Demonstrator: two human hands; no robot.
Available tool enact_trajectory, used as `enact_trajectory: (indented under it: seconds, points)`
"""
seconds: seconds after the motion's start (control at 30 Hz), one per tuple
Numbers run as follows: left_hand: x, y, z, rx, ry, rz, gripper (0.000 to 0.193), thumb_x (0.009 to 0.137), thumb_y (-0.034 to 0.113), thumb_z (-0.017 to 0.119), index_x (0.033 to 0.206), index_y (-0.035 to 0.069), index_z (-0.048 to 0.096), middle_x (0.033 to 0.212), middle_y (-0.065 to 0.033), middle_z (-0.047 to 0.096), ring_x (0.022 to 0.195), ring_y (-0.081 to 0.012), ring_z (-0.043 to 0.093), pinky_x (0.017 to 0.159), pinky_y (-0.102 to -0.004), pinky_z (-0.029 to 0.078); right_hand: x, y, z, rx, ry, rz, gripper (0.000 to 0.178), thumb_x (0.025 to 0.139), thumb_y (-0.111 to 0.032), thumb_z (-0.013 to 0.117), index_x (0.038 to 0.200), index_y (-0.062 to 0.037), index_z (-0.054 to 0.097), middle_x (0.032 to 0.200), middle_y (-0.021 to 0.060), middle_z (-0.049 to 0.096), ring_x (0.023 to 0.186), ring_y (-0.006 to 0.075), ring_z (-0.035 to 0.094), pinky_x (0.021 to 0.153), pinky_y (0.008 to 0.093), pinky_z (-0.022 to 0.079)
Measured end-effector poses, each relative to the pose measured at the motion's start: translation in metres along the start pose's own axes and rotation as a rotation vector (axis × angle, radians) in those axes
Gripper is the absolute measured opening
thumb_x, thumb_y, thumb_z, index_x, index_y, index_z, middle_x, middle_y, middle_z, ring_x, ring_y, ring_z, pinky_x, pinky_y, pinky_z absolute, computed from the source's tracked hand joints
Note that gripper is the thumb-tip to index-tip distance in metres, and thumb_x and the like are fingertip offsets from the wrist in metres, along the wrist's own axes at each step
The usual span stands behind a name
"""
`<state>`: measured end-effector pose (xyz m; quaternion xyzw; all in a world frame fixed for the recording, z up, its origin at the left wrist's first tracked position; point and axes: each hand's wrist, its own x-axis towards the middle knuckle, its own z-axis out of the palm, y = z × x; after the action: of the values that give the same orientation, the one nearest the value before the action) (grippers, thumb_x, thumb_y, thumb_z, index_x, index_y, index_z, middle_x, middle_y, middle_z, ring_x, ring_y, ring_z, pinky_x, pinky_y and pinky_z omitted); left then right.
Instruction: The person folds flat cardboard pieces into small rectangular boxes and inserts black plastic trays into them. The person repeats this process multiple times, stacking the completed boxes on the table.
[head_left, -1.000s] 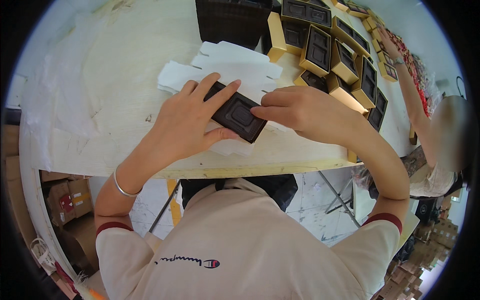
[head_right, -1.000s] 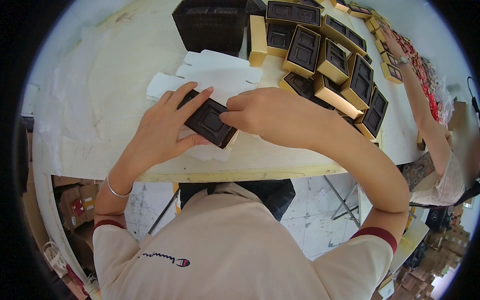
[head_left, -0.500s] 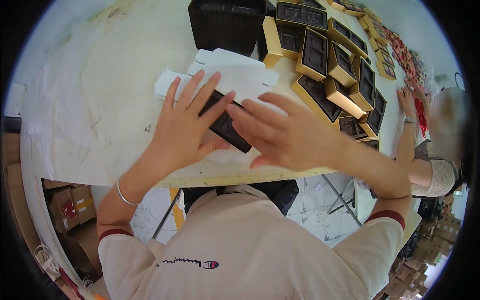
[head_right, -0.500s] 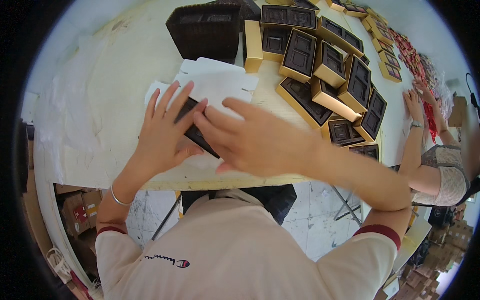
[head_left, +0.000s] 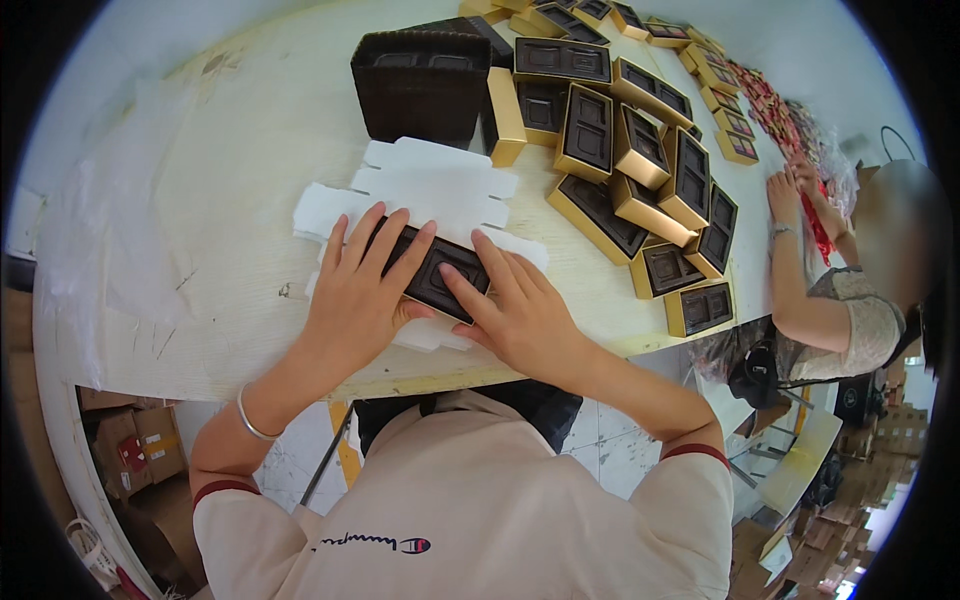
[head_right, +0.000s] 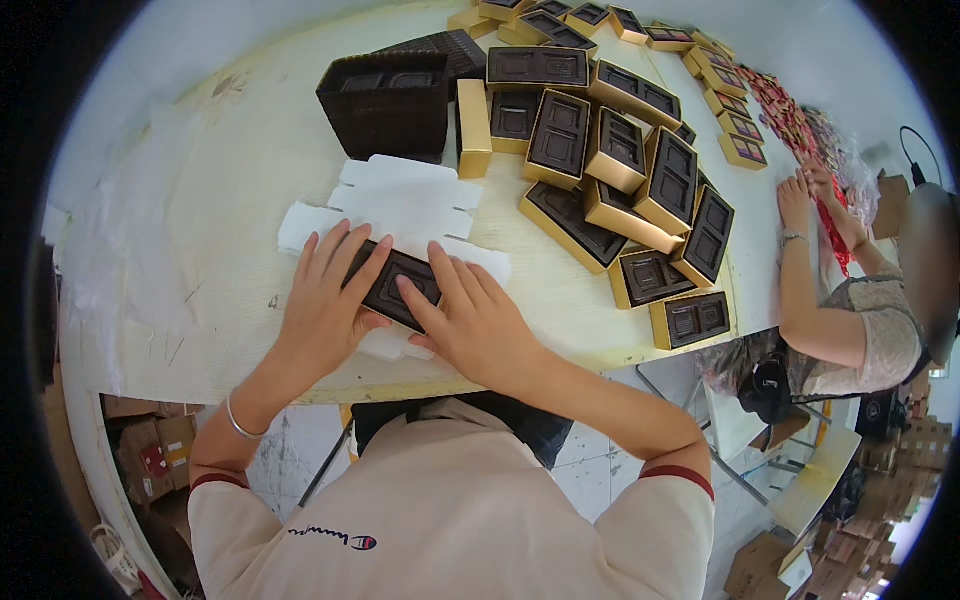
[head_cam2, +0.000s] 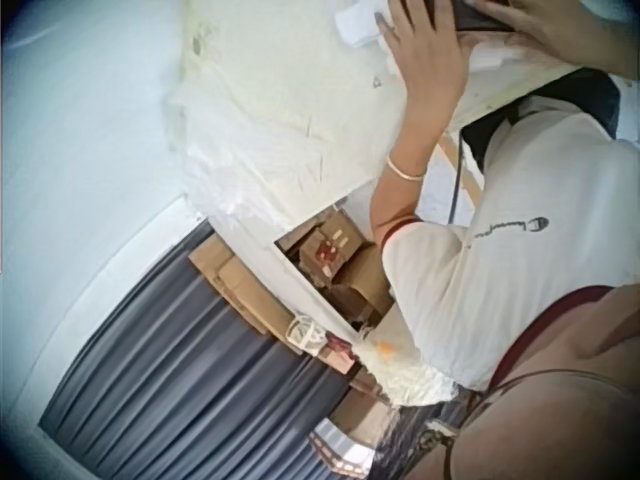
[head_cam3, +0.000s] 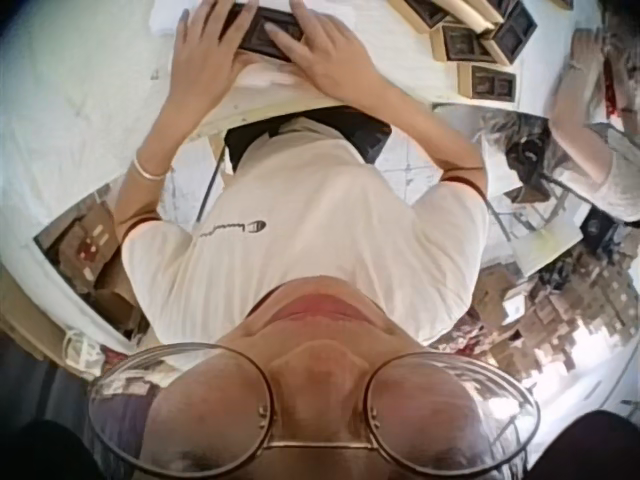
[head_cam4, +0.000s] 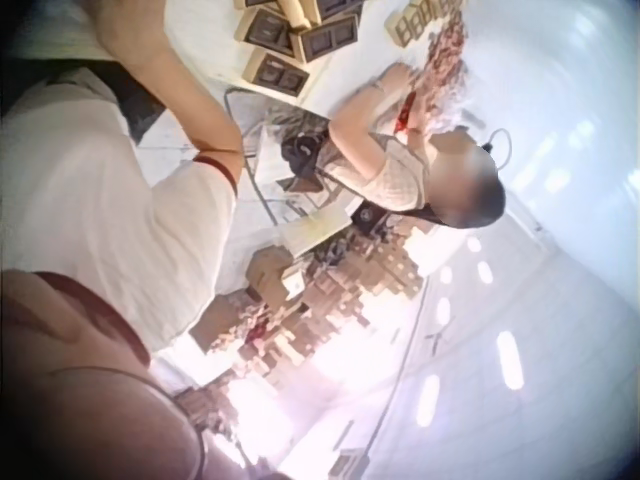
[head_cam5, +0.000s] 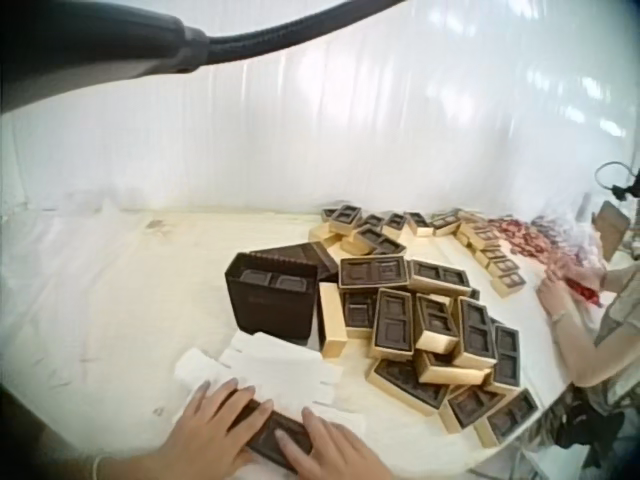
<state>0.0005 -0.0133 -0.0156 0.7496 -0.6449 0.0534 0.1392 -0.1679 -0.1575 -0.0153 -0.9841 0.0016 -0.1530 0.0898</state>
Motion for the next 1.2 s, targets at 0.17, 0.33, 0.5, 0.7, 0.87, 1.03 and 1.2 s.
enact_trajectory:
  seconds: [0.17,0.33,0.5,0.7,0.87,1.03,1.2]
  points:
    - [-0.008,-0.012,-0.026,-0.248,0.148,-0.050,0.089,0.070,0.048,0.073,0.142,0.011,0.038,0.145,-0.0165,0.035,0.135,-0.0370,0.030,0.110,-0.0558,0.021,0.002,0.028,-0.048,0.096,0.165,-0.010,0.043,0.075,-0.018,0.072,0.117,-0.0116,0.064,0.121,0.0251,0.052,0.103,0.0385,0.056,0.087,0.0430,0.047]
    - [-0.027,-0.029,-0.029,-0.162,-0.225,-0.094,0.094,0.072,0.059,0.067,0.144,0.007,0.034,0.151,-0.0200,0.024,0.141,-0.0391,0.018,0.113,-0.0553,0.010,0.059,0.145,-0.130,-0.328,0.408,0.071,0.031,0.087,-0.020,0.061,0.117,-0.0128,0.063,0.119,0.0208,0.058,0.097,0.0375,0.062,0.084,0.0436,0.050]
    - [-0.033,-0.016,-0.008,-0.076,-0.201,-0.093,0.094,0.072,0.057,0.070,0.144,0.008,0.036,0.150,-0.0253,0.022,0.141,-0.0414,0.016,0.110,-0.0628,0.008,0.133,0.224,-0.167,-0.282,0.185,0.392,0.044,0.089,-0.034,0.061,0.120,-0.0029,0.060,0.107,0.0228,0.060,0.097,0.0354,0.059,0.085,0.0427,0.047]
    - [-0.030,0.010,0.001,-0.029,-0.094,-0.151,0.088,0.073,0.058,0.068,0.140,0.007,0.041,0.144,-0.0271,0.030,0.135,-0.0429,0.026,0.108,-0.0649,0.011,0.156,0.255,-0.133,-0.431,0.118,0.431,0.059,0.089,-0.040,0.061,0.135,-0.0078,0.046,0.144,0.0225,0.035,0.129,0.0380,0.038,0.104,0.0438,0.037]
    - [-0.026,-0.006,-0.027,-0.041,-0.041,-0.153,0.075,0.073,0.052,0.071,0.129,0.005,0.053,0.131,-0.0177,0.048,0.124,-0.0352,0.042,0.109,-0.0575,0.019,0.103,0.115,-0.099,0.055,0.122,-0.023,0.031,0.083,-0.026,0.068,0.103,-0.0019,0.065,0.104,0.0156,0.064,0.091,0.0342,0.062,0.080,0.0399,0.049]
    - [-0.016,-0.025,-0.037,-0.322,-0.171,-0.010,0.066,0.063,0.039,0.080,0.117,0.008,0.059,0.129,-0.0120,0.050,0.114,-0.0309,0.048,0.103,-0.0429,0.033,0.022,0.017,-0.040,0.048,-0.280,-0.148,0.058,0.069,-0.042,0.076,0.107,-0.0009,0.060,0.107,0.0146,0.060,0.097,0.0302,0.057,0.083,0.0377,0.045]
    - [-0.011,-0.020,-0.038,-0.362,-0.224,-0.005,0.050,0.063,0.031,0.081,0.102,0.007,0.060,0.120,-0.0098,0.052,0.102,-0.0283,0.050,0.092,-0.0392,0.040,0.021,0.004,-0.020,0.103,-0.243,-0.069,0.040,0.070,-0.030,0.077,0.095,-0.0036,0.060,0.097,0.0102,0.055,0.086,0.0263,0.054,0.074,0.0364,0.042]
